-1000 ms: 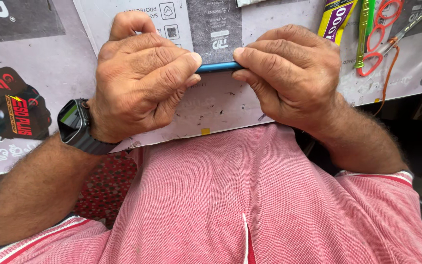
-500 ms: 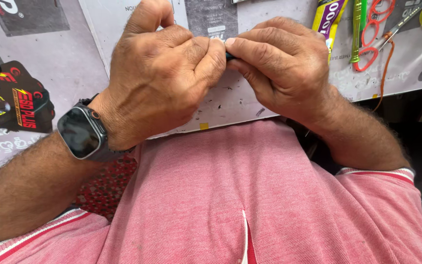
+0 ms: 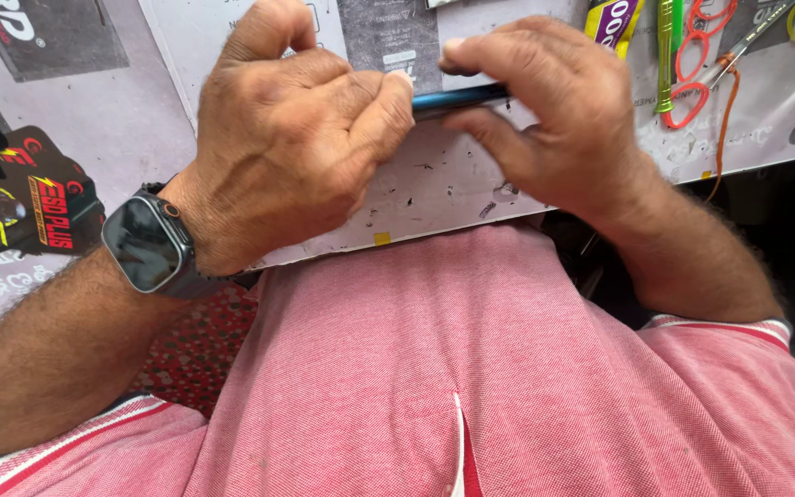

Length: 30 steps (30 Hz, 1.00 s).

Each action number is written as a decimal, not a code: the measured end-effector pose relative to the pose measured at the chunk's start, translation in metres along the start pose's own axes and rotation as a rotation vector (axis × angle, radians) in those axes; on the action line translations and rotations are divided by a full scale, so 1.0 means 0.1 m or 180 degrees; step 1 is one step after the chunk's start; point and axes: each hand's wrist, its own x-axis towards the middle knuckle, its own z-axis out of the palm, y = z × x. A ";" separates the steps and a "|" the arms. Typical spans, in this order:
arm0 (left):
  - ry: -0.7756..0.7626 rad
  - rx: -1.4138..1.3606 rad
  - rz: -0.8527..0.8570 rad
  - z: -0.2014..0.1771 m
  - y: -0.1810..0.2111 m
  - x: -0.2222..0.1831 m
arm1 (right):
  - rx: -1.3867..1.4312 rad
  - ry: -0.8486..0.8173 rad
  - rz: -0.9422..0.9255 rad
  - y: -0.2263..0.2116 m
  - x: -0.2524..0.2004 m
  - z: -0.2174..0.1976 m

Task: The person handles a blue smartphone, inspecting its edges and back. They then use a thin red string to wrap around the phone multiple times, creating a crisscross pattern to secure the device. The person adjusts the string tension and placement throughout the process.

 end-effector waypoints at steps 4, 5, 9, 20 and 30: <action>0.0013 -0.0278 -0.0056 0.02 -0.06 0.01 | 0.0362 -0.0030 0.0431 0.12 -0.13 -0.05; 0.0008 -0.0352 -0.0066 0.02 -0.09 0.03 | 0.0391 -0.0022 0.0520 0.15 -0.15 -0.06; -0.0058 -0.0571 -0.0200 0.03 -0.15 0.03 | 0.0845 0.0213 0.0777 0.22 -0.17 0.06; 0.0422 -0.1844 -0.1409 0.07 -0.04 -0.02 | 0.2796 0.0238 0.1740 0.14 -0.10 0.06; 0.0456 -0.4768 -0.2066 0.26 0.04 -0.05 | 0.1880 0.0801 0.0893 -0.18 0.10 -0.17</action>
